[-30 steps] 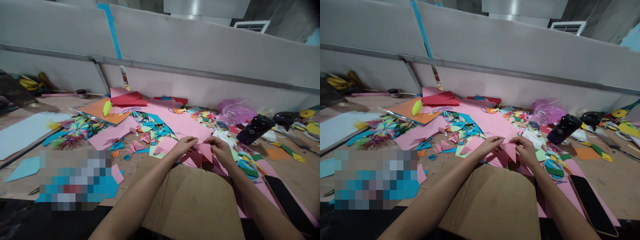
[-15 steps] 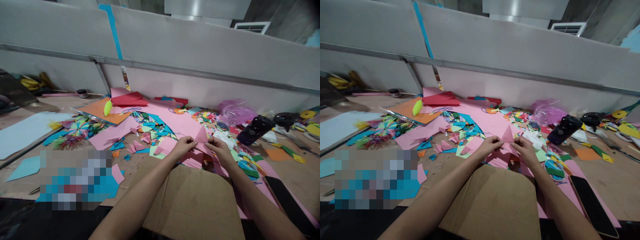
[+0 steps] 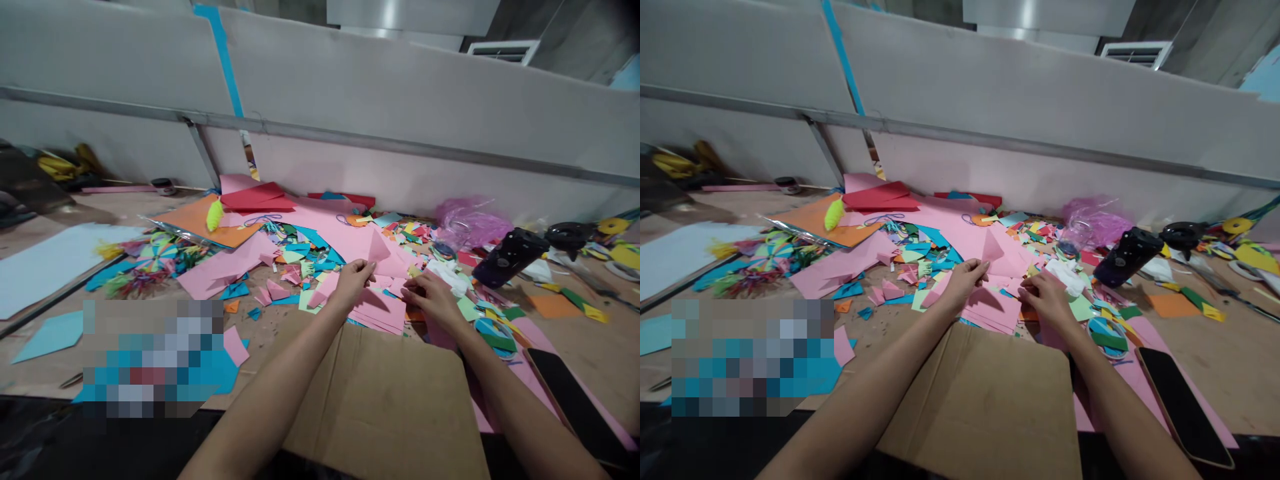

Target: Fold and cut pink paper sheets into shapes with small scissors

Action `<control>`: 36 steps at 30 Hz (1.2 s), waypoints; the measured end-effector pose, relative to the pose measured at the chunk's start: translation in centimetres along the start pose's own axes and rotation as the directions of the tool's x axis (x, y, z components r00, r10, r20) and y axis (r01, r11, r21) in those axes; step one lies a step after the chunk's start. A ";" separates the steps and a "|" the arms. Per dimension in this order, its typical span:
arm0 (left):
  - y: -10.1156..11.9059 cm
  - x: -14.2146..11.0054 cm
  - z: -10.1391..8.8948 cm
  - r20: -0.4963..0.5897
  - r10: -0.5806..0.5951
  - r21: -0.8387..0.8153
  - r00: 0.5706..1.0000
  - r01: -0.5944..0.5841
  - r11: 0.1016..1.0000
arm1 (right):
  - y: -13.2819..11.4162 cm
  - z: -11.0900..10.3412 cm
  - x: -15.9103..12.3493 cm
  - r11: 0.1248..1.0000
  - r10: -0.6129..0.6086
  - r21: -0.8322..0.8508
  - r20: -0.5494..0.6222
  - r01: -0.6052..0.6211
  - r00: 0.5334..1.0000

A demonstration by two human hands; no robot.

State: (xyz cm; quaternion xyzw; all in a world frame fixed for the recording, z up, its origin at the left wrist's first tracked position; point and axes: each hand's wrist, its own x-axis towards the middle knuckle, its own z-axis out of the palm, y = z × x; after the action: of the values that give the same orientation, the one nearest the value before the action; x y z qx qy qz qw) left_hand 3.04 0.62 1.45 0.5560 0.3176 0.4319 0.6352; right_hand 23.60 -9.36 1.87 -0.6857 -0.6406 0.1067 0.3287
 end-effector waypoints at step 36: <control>0.0 -0.4 0.3 0.071 -0.043 -0.108 0.997 0.051 0.993 | 0.9 0.1 0.1 0.932 -0.005 -0.361 -0.005 0.003 1.000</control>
State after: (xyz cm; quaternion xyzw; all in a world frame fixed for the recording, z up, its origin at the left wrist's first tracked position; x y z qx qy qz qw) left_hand 3.16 0.17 1.44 0.5271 0.2844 0.4144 0.6853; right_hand 24.28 -9.23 1.24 -0.7334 -0.6497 -0.0156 0.1993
